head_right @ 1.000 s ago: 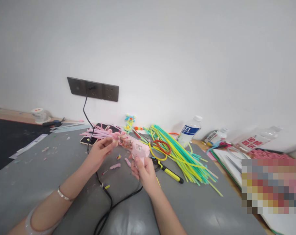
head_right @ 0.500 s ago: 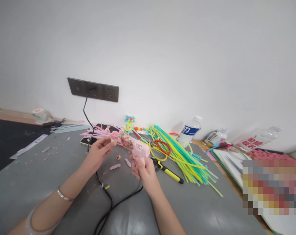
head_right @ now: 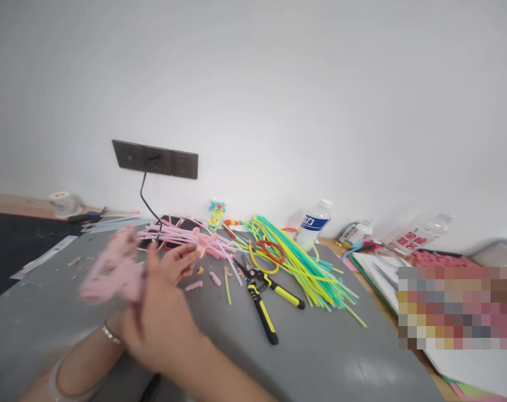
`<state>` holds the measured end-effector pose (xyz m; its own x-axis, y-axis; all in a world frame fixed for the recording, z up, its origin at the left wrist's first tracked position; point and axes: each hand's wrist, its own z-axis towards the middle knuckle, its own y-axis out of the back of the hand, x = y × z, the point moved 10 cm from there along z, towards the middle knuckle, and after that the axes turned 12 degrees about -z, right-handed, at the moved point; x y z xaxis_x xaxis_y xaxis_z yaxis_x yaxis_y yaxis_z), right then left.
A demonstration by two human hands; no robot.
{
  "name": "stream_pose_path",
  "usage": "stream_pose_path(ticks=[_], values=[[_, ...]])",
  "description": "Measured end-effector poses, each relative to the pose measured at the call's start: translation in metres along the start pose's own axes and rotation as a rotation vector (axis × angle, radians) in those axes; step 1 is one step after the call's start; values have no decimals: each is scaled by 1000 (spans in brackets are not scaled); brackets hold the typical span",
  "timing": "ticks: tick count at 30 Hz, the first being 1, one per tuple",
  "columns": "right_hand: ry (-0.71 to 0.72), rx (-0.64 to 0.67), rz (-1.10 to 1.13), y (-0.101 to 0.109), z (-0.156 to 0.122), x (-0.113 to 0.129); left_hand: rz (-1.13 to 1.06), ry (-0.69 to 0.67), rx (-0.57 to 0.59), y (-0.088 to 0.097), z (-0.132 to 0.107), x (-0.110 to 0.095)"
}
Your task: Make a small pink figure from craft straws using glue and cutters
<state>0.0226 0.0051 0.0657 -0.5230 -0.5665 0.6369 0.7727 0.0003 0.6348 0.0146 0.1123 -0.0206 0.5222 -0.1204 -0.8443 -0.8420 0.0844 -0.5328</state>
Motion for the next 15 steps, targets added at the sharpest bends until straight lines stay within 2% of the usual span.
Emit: stream_pose_path(ticks=[3, 5, 8, 11, 15], values=[[126, 153, -166, -58, 19, 45, 2, 89, 109, -15, -7, 11], [124, 233, -229, -94, 28, 56, -7, 109, 128, -17, -10, 12], [50, 319, -245, -134, 36, 55, -29, 105, 97, -14, -9, 9], [-90, 397, -277, -160, 38, 42, -56, 107, 78, -11, -6, 7], [-176, 455, -385, -173, 39, 39, -92, 119, 66, -8, -6, 10]])
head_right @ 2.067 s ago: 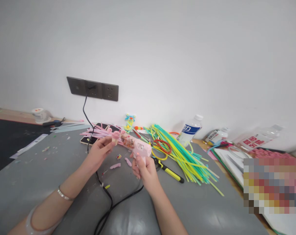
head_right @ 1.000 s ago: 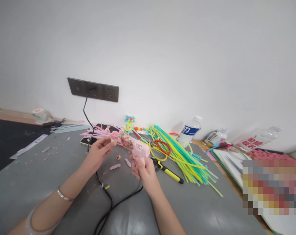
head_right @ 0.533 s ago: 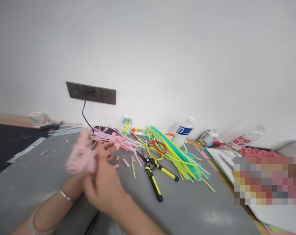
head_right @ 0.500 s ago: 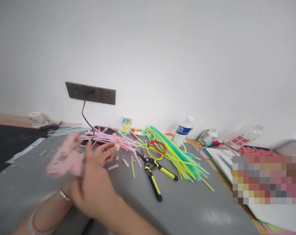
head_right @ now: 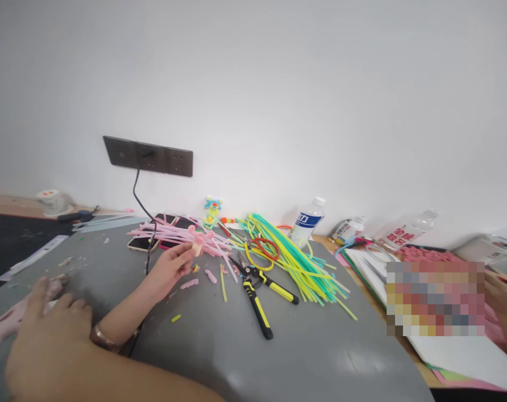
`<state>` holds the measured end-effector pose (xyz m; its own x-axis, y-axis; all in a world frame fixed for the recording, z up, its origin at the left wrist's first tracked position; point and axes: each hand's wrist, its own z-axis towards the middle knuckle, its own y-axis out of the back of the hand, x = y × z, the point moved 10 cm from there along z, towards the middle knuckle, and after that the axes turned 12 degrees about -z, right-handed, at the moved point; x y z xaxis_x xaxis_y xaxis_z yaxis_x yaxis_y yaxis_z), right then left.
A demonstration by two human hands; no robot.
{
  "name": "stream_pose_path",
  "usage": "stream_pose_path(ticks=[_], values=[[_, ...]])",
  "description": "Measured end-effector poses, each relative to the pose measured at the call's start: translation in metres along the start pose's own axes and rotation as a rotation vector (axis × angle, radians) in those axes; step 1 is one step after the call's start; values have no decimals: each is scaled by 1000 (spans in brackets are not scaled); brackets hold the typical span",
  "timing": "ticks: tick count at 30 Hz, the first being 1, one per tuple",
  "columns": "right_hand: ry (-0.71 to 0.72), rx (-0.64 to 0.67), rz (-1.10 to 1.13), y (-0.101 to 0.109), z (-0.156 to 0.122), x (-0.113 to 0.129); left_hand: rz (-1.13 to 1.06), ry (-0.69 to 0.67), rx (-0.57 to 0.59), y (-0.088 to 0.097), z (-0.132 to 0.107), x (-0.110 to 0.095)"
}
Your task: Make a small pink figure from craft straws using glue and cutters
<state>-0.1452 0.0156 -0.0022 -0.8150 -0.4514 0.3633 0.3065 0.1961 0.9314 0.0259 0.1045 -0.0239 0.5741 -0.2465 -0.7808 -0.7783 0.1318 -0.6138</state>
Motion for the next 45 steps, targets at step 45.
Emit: stream_pose_path(ticks=[45], values=[[-227, -624, 1056, 119, -85, -302, 17, -25, -22, 0, -1, -4]])
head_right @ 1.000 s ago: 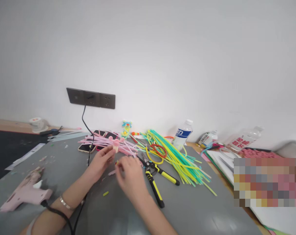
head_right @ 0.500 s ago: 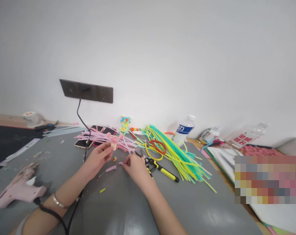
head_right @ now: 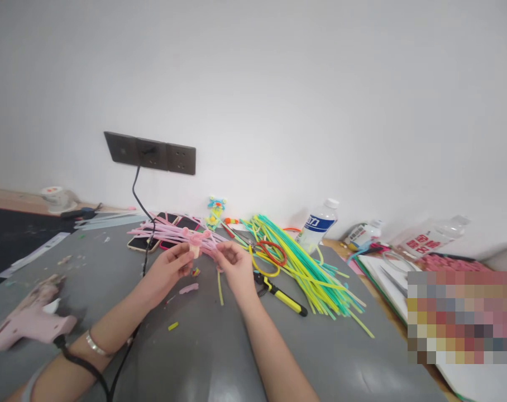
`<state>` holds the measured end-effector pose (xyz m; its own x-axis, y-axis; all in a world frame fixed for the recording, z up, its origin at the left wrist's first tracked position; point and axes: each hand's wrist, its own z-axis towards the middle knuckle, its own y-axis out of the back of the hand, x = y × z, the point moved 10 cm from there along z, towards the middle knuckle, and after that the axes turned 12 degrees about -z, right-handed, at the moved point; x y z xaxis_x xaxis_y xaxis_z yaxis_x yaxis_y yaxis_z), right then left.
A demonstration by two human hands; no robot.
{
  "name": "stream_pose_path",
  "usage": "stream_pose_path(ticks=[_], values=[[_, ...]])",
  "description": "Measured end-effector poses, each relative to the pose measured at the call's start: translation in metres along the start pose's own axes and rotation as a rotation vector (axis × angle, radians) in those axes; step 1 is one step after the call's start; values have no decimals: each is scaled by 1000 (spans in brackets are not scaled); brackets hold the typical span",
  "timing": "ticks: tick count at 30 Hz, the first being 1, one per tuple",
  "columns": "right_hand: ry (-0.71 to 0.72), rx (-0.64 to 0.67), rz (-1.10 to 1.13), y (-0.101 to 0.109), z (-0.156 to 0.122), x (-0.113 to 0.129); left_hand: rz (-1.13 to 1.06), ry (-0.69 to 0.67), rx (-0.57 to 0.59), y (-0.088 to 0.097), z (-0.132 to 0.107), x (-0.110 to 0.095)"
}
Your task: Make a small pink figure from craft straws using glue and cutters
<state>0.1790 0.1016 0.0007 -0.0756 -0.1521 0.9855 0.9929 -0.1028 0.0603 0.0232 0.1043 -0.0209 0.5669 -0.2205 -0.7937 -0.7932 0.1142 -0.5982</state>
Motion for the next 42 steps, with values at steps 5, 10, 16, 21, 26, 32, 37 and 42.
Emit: stream_pose_path(ticks=[5, 10, 16, 21, 26, 32, 37, 42], values=[[-97, 23, 167, -10, -11, -23, 14, 21, -24, -2, -2, 2], [-133, 31, 252, -12, -14, -19, 99, 35, -1, -4, -3, 3], [-200, 71, 257, -14, -15, -22, 180, 38, 57, -7, -3, 7], [-186, 69, 221, -12, -16, -23, 216, 22, 73, -5, -2, 8], [-168, 81, 209, -13, -15, -22, 242, 19, 109, -7, -2, 10], [-166, 78, 187, -13, -15, -22, 232, 23, 93, -8, -3, 8], [-157, 84, 184, -13, -16, -19, 223, 53, 83, -8, -5, 10], [-139, 92, 187, -13, -15, -17, 232, 16, 86, -11, -5, 5]])
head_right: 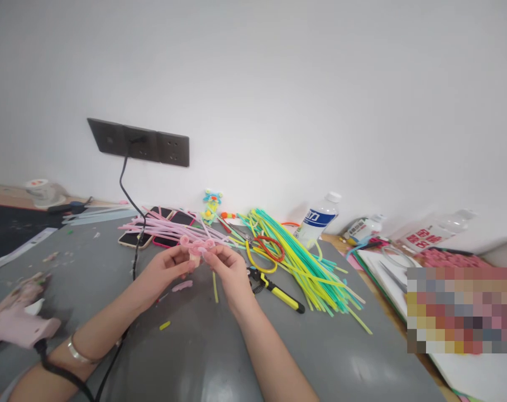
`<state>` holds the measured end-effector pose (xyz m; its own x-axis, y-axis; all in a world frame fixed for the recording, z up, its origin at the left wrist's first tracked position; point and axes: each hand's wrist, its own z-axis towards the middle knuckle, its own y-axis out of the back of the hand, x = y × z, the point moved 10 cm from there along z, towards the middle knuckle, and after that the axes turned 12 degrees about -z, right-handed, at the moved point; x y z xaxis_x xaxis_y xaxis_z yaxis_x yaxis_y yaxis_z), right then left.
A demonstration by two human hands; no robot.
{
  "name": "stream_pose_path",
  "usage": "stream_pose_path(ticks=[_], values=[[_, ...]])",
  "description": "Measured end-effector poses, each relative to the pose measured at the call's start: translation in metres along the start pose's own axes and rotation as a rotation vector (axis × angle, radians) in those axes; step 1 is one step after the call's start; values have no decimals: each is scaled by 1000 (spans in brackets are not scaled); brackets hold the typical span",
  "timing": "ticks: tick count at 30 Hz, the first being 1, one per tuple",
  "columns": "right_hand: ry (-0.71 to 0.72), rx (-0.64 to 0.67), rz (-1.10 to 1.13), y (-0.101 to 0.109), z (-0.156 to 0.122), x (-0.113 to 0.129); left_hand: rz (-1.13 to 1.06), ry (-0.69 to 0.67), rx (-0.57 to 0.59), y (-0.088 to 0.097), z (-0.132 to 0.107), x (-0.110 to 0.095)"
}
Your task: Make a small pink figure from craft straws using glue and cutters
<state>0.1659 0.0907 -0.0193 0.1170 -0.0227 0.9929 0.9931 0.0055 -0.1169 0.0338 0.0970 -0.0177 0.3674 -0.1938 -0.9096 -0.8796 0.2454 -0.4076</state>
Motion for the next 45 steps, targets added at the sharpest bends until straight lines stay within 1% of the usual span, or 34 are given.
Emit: stream_pose_path(ticks=[4, 10, 16, 23, 29, 33, 41, 45], values=[[14, 5, -19, 1, 1, -1, 20, -44, 4, 0, 1, -4], [13, 3, -14, 3, 2, -4, 10, -62, 31, -3, 0, -7], [23, 2, -24, 1, 2, 0, 3, -40, 65, -7, -1, -6], [48, 20, -16, -1, 2, 3, 86, -79, 28, -3, -2, -10], [48, 32, -17, 0, 2, 2, 174, -108, 65, -2, 0, -10], [37, 30, -10, -1, 2, 3, 232, -121, 65, 0, 1, -10], [31, 48, -5, -2, 3, 1, 229, -113, 75, -1, 1, -8], [65, 65, 2, -4, 2, 5, 195, -98, 67, -3, 0, -8]])
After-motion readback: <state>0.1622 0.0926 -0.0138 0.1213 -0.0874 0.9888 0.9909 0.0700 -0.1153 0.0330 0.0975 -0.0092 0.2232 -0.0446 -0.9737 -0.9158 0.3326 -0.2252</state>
